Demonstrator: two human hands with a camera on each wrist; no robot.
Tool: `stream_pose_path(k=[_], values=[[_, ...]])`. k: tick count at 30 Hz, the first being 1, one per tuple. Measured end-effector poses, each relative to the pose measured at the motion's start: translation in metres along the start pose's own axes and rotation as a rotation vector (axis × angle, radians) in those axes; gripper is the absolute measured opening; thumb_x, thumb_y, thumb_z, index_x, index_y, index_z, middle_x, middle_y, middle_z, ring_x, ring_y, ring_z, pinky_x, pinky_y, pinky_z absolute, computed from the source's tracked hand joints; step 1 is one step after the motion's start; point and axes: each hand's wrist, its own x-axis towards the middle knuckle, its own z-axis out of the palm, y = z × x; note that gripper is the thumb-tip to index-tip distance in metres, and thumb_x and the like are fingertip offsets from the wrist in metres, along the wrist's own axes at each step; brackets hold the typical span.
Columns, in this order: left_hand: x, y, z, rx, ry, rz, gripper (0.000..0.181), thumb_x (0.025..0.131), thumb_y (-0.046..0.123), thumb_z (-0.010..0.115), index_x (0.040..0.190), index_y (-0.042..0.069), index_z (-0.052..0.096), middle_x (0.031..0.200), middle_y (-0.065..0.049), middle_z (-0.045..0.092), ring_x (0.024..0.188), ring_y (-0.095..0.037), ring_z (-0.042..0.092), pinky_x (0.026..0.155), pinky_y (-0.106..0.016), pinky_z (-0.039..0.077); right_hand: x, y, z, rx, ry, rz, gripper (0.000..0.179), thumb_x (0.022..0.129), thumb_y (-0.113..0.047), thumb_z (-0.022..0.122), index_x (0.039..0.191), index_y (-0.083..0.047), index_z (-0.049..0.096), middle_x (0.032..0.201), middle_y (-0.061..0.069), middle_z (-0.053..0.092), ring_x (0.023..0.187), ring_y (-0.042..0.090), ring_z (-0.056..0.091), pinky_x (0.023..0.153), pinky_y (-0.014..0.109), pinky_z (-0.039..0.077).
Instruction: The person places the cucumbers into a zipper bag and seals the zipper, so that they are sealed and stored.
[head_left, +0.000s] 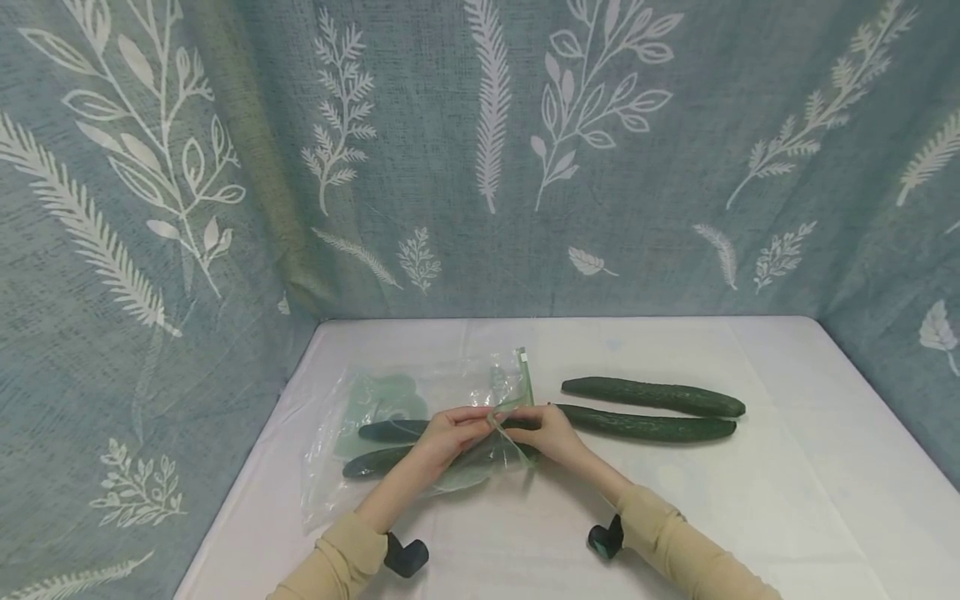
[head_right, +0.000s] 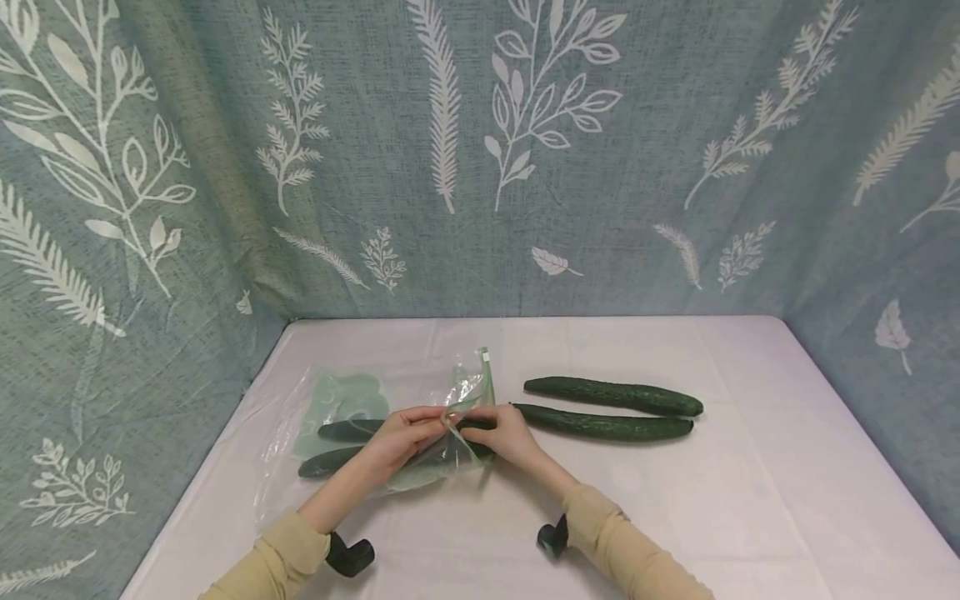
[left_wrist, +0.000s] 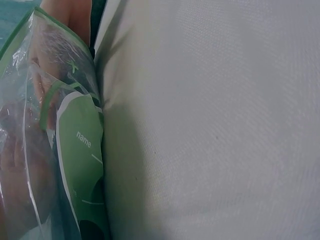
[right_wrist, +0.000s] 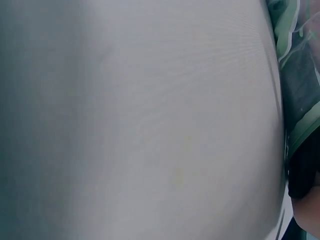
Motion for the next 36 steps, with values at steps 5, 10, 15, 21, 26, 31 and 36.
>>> stream_pose_path(k=[5,10,15,21,26,31,36], values=[[-0.001,0.001,0.001,-0.009,0.001,-0.001,0.040,0.089,0.001,0.060,0.125,-0.014,0.051,0.106,-0.002,0.072,0.095,-0.002,0.065,0.091,-0.021,0.052,-0.006,-0.001,-0.003,0.024,0.026,0.015,0.033,0.083,-0.022,0.072,0.112,-0.007,0.069,0.116,0.011,0.069,0.117,0.031,0.059,0.103,0.051,0.044],[0.000,-0.001,0.000,-0.003,-0.012,0.003,0.040,0.089,0.001,0.060,0.125,-0.015,0.051,0.110,-0.006,0.071,0.098,-0.004,0.066,0.094,-0.023,0.052,-0.012,0.001,-0.008,0.049,0.028,0.026,0.033,0.084,-0.023,0.071,0.114,-0.009,0.069,0.119,0.011,0.068,0.119,0.031,0.058,0.103,0.050,0.044],[0.002,-0.004,0.000,-0.008,-0.028,0.008,0.040,0.089,0.001,0.060,0.125,-0.015,0.050,0.111,-0.007,0.070,0.101,-0.006,0.066,0.093,-0.022,0.052,-0.018,0.002,-0.016,0.057,0.050,0.043,0.033,0.084,-0.022,0.071,0.115,-0.011,0.069,0.121,0.009,0.067,0.122,0.031,0.055,0.106,0.052,0.041],[0.002,-0.003,-0.001,0.017,-0.007,-0.014,0.039,0.088,0.002,0.062,0.124,-0.012,0.054,0.112,-0.008,0.069,0.106,-0.012,0.065,0.093,-0.023,0.052,-0.026,0.004,-0.023,0.100,0.080,0.079,0.033,0.084,-0.020,0.071,0.115,-0.010,0.068,0.125,0.010,0.064,0.128,0.033,0.050,0.106,0.051,0.041],[0.000,-0.001,-0.002,0.032,-0.010,-0.015,0.039,0.088,0.003,0.062,0.124,-0.011,0.054,0.113,-0.007,0.069,0.107,-0.012,0.065,0.095,-0.025,0.051,-0.030,0.006,-0.026,0.121,0.070,0.073,0.036,0.085,-0.022,0.070,0.119,-0.008,0.066,0.127,0.011,0.063,0.129,0.033,0.049,0.107,0.051,0.040],[0.001,-0.001,-0.001,0.019,-0.017,-0.005,0.039,0.087,0.001,0.062,0.123,-0.011,0.054,0.110,-0.006,0.070,0.103,-0.010,0.066,0.095,-0.025,0.052,-0.034,0.007,-0.030,0.111,0.089,0.079,0.036,0.085,-0.022,0.070,0.118,-0.009,0.067,0.128,0.011,0.062,0.128,0.032,0.050,0.107,0.051,0.040],[0.002,-0.003,0.001,-0.002,-0.004,-0.003,0.038,0.086,-0.002,0.061,0.122,-0.013,0.054,0.108,-0.009,0.071,0.099,-0.009,0.067,0.091,-0.024,0.053,-0.039,0.008,-0.034,0.101,0.094,0.089,0.037,0.084,-0.022,0.071,0.119,-0.011,0.066,0.127,0.008,0.063,0.129,0.029,0.049,0.109,0.051,0.038]])
